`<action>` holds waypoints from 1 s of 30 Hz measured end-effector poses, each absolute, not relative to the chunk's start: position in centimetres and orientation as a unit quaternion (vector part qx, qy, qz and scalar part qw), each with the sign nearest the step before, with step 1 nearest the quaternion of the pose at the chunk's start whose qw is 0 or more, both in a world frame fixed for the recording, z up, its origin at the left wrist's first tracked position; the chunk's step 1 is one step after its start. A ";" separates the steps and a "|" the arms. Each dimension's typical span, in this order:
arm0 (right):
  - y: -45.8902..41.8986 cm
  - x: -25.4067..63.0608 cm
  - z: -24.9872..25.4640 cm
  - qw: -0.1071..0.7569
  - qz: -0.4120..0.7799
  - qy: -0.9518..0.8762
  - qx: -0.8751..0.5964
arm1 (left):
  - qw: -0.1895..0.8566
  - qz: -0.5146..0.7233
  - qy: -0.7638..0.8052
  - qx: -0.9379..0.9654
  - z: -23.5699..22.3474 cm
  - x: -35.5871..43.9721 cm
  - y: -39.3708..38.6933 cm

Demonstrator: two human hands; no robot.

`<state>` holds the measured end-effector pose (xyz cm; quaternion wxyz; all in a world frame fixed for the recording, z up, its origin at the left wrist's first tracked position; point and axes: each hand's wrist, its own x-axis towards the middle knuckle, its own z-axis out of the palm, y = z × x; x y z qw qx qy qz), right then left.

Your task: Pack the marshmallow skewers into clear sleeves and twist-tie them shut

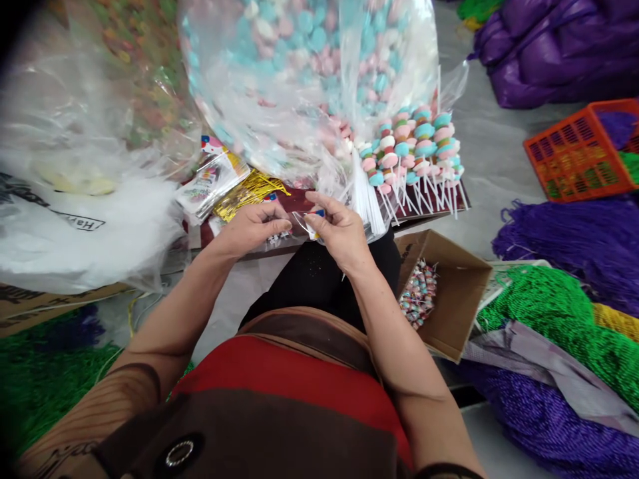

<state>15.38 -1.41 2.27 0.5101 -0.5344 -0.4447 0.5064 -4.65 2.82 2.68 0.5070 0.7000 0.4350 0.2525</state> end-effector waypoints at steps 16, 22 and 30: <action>-1.9 15.5 1.4 0.540 0.533 -0.390 -0.522 | 0.471 0.265 0.434 0.721 2.6 -2.4 2.2; -2.1 14.7 0.7 0.569 0.484 -0.376 -0.548 | 0.584 0.248 0.430 0.643 2.7 -2.5 1.9; -2.4 15.2 0.6 0.558 0.493 -0.384 -0.545 | 0.572 0.251 0.416 0.661 2.5 -2.3 1.8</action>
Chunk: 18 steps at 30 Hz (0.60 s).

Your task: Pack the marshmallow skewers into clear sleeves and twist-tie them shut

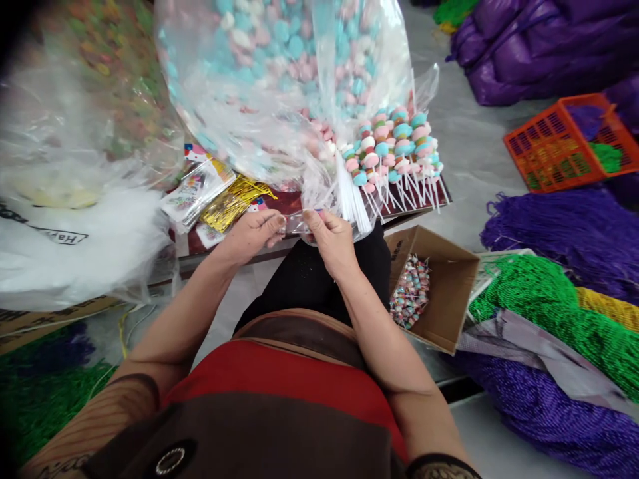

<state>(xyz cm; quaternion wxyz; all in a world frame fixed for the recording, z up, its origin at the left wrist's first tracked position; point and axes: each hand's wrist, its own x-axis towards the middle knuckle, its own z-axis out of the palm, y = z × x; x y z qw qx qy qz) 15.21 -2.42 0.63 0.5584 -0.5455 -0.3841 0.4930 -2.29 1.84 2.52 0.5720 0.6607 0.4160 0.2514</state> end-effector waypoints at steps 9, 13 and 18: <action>-2.2 15.6 1.9 0.551 0.416 -0.402 -0.601 | 0.627 0.304 0.424 0.579 0.6 -1.9 2.1; -2.2 15.5 2.6 0.533 0.364 -0.443 -0.623 | 0.651 0.336 0.451 0.510 0.1 -0.9 1.9; -0.2 17.4 3.4 0.477 0.339 -0.513 -0.628 | 0.643 0.381 0.471 0.469 -0.1 -0.1 2.3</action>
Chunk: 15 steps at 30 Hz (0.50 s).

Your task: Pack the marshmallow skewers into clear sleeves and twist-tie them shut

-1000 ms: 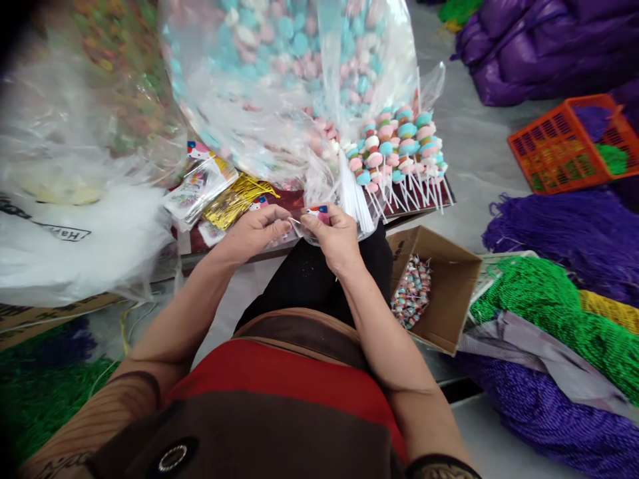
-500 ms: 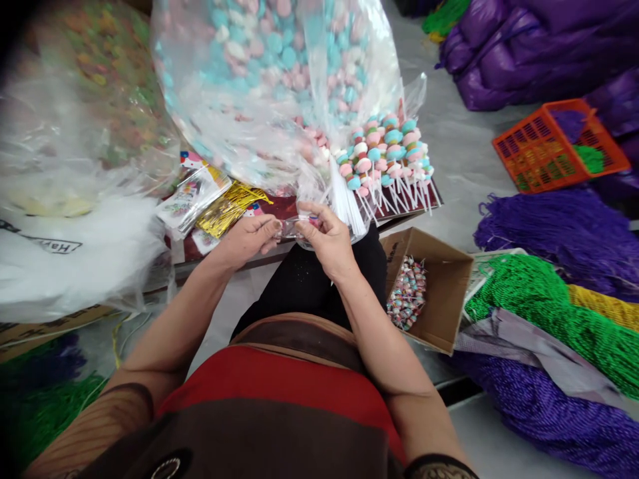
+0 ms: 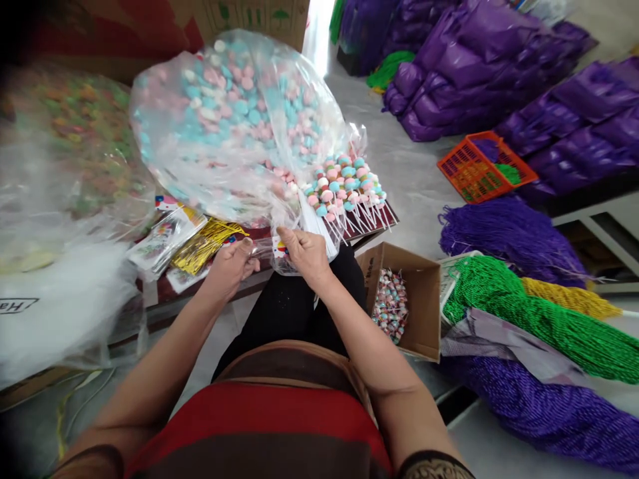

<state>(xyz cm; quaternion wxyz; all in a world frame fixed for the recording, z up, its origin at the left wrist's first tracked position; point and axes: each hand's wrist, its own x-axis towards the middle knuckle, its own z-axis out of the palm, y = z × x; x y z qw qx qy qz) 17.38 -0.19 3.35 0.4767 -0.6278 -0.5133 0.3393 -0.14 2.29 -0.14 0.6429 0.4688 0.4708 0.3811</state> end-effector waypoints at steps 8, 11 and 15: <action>5.9 25.6 4.9 0.187 0.028 -0.553 -0.812 | 0.632 0.515 0.424 0.395 0.1 -0.1 2.6; 6.2 26.0 4.7 0.070 0.033 -0.549 -0.832 | 0.660 0.540 0.383 0.356 0.5 0.2 2.6; 6.0 25.9 3.9 0.078 0.035 -0.524 -0.847 | 0.702 0.542 0.337 0.316 0.9 0.4 2.7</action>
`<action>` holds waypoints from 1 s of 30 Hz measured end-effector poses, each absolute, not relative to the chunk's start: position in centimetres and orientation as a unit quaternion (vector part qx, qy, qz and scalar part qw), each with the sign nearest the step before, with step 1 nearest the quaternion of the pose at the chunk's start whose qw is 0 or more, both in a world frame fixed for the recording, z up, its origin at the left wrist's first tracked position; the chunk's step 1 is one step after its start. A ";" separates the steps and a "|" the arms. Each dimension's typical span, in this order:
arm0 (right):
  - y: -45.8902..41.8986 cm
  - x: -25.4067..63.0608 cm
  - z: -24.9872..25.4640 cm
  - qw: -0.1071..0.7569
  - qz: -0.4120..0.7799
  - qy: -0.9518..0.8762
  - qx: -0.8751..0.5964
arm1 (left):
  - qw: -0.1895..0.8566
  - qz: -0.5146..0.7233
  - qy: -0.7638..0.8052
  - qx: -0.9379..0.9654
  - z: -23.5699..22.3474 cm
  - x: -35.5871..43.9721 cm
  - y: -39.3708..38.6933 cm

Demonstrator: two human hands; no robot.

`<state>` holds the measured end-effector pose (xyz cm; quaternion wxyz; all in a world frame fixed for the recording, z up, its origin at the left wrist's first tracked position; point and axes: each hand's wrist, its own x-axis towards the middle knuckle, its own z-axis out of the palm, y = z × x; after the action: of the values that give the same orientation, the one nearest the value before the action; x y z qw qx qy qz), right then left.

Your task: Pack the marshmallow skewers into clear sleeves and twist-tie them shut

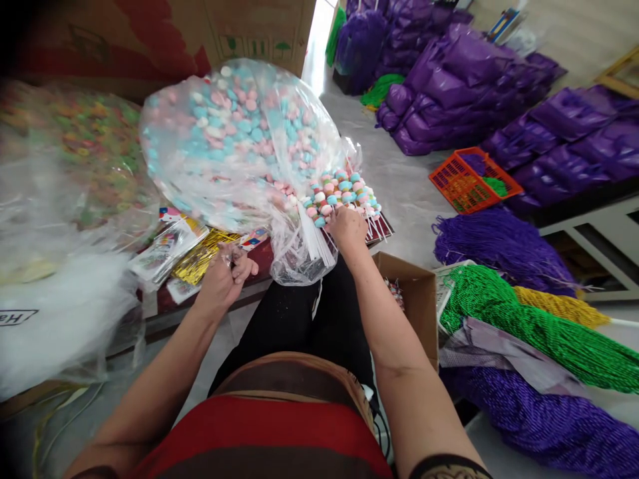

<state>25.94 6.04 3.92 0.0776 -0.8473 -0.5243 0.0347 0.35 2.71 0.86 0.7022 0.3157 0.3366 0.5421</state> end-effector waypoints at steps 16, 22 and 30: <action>-3.7 25.3 4.8 0.547 0.287 -0.472 -0.630 | 0.740 0.520 0.268 0.331 1.3 0.5 2.9; -6.3 25.8 4.8 0.487 0.274 -0.543 -0.627 | 0.731 0.520 0.270 0.349 0.8 -0.3 2.5; -7.8 26.8 6.0 0.392 0.181 -0.648 -0.628 | 0.708 0.502 0.291 0.402 0.7 -0.6 2.1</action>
<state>26.83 -7.78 5.95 0.3923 -0.6276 -0.6477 0.1809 -0.62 2.13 0.69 0.7082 0.4025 0.2909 0.5018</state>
